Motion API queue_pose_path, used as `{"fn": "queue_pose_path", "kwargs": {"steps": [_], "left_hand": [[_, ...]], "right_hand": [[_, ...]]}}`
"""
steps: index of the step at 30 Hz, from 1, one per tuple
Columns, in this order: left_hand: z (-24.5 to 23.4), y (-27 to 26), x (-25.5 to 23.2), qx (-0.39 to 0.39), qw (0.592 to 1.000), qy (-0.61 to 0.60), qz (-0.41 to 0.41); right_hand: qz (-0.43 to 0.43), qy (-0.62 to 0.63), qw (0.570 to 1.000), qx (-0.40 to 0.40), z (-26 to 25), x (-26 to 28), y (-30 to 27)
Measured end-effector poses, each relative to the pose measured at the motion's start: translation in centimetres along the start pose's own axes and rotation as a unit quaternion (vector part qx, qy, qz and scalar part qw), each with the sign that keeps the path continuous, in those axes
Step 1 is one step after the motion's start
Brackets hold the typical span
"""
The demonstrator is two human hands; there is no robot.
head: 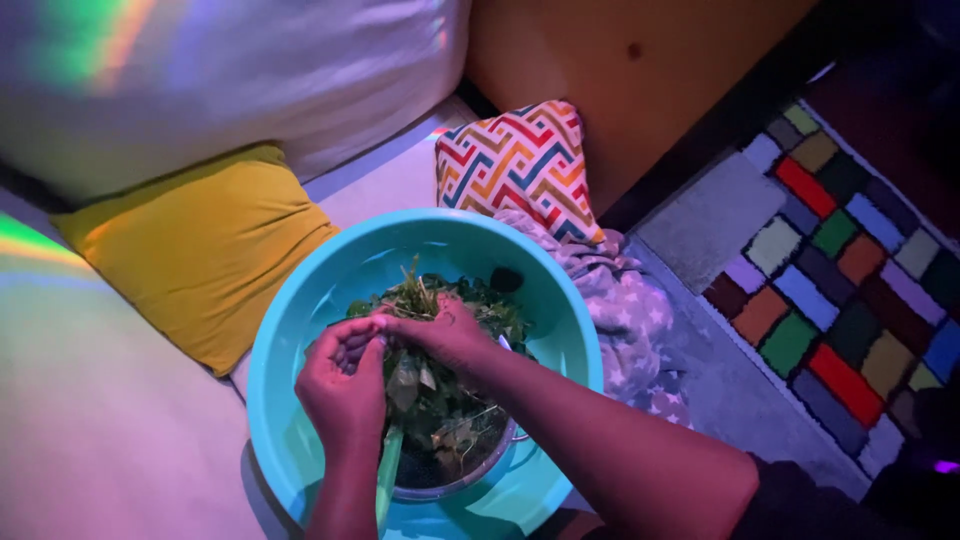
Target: Plucking leaves from stems and placing them into a colander inside a basin
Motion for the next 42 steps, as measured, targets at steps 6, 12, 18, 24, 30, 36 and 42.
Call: {"fn": "queue_pose_path", "kwargs": {"steps": [6, 12, 18, 24, 30, 36, 42], "left_hand": [[1.0, -0.4, -1.4, 0.028, 0.984, 0.164, 0.056], [2.5, 0.7, 1.0, 0.094, 0.99, 0.096, 0.048], [4.6, 1.3, 5.0, 0.194, 0.978, -0.02, -0.07], [5.7, 0.8, 3.1, 0.221, 0.974, 0.026, -0.032], [3.3, 1.1, 0.3, 0.035, 0.995, -0.039, -0.081], [2.6, -0.1, -6.3, -0.072, 0.982, 0.169, 0.05], [4.5, -0.7, -8.1, -0.057, 0.956, 0.205, 0.202]], "right_hand": [[-0.07, -0.014, 0.994, -0.084, -2.3, 3.4, -1.1], [-0.115, -0.047, 0.988, -0.086, -3.0, 5.6, -2.3], [-0.072, -0.035, 0.993, -0.083, -3.6, 4.9, -2.9], [-0.064, 0.013, 0.989, -0.132, -5.1, 4.5, -2.6], [-0.01, 0.112, 0.988, -0.104, -4.6, 2.5, -2.4], [0.028, 0.184, 0.982, -0.03, -1.1, 1.4, -2.9], [0.012, 0.188, 0.98, -0.061, -2.9, 1.5, -0.9]]}}
Point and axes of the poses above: each hand's wrist, its own y-axis towards the middle knuckle, its own z-axis out of the palm, x = y × z, the point moved 9 cm from there along y, towards the middle knuckle, and after that the axes turned 11 degrees about y, right-handed, at the moved point
